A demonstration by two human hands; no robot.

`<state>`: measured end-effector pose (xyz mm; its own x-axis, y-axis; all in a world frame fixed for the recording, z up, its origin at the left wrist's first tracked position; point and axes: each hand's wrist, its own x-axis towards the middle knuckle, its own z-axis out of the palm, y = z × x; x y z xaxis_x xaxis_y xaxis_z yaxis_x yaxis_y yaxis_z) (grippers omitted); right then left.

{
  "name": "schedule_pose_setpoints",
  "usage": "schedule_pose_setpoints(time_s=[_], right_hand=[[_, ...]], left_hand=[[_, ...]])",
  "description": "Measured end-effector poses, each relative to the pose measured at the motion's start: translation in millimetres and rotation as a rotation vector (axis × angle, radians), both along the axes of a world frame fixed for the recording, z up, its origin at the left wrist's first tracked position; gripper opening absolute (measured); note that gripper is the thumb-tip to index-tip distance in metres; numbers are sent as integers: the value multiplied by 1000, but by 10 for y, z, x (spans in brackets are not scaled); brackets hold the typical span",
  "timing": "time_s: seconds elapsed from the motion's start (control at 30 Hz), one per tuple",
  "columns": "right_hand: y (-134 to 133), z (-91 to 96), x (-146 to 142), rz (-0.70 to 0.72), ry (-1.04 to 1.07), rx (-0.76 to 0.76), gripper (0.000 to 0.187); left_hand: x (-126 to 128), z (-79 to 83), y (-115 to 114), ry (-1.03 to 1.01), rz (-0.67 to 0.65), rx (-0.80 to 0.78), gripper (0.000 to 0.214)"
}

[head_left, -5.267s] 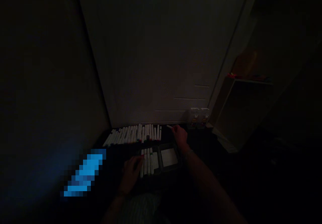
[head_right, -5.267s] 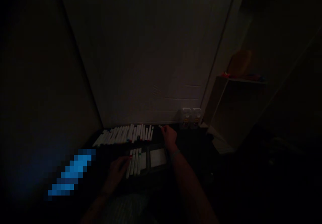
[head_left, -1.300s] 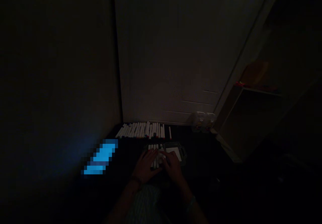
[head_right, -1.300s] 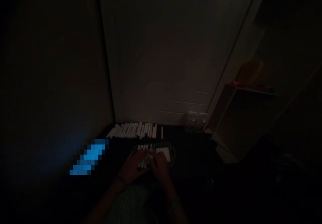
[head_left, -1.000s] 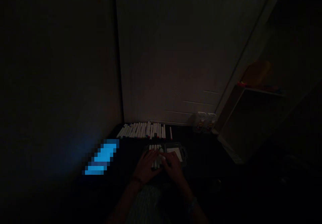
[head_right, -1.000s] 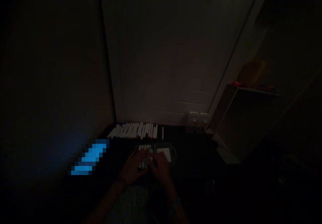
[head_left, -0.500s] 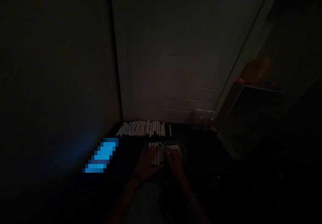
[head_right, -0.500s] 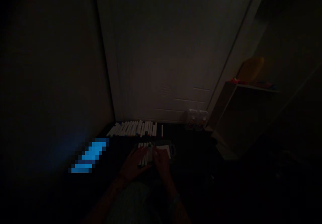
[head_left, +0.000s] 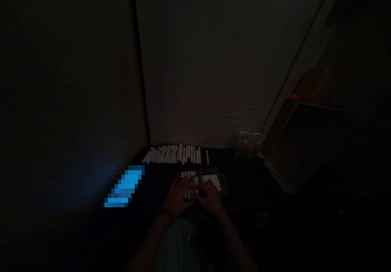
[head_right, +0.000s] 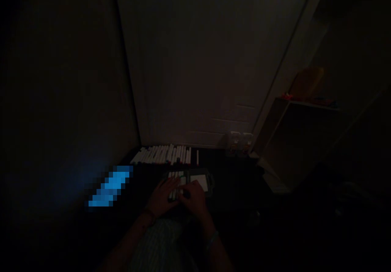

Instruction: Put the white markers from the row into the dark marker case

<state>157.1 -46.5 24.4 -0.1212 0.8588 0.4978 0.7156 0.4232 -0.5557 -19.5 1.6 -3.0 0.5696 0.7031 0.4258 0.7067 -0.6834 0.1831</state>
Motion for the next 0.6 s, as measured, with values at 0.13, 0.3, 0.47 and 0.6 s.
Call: schedule_pose_setpoints(time_s=[0.13,0.3,0.47,0.6], right_hand=[[-11,23,-14,-10,-29,26,18],[-34,35,-29,-14,-26,43,20],[3,-29,2,-70,142,49,19],[33,-61,40,-125,292,74,20]], left_hand=[[2,-13,8,3,6,4,71],[-1,-29,12,-15,4,14,70],[6,-7,-2,-34,-1,21,72],[12,9,-13,-44,-1,24,74]])
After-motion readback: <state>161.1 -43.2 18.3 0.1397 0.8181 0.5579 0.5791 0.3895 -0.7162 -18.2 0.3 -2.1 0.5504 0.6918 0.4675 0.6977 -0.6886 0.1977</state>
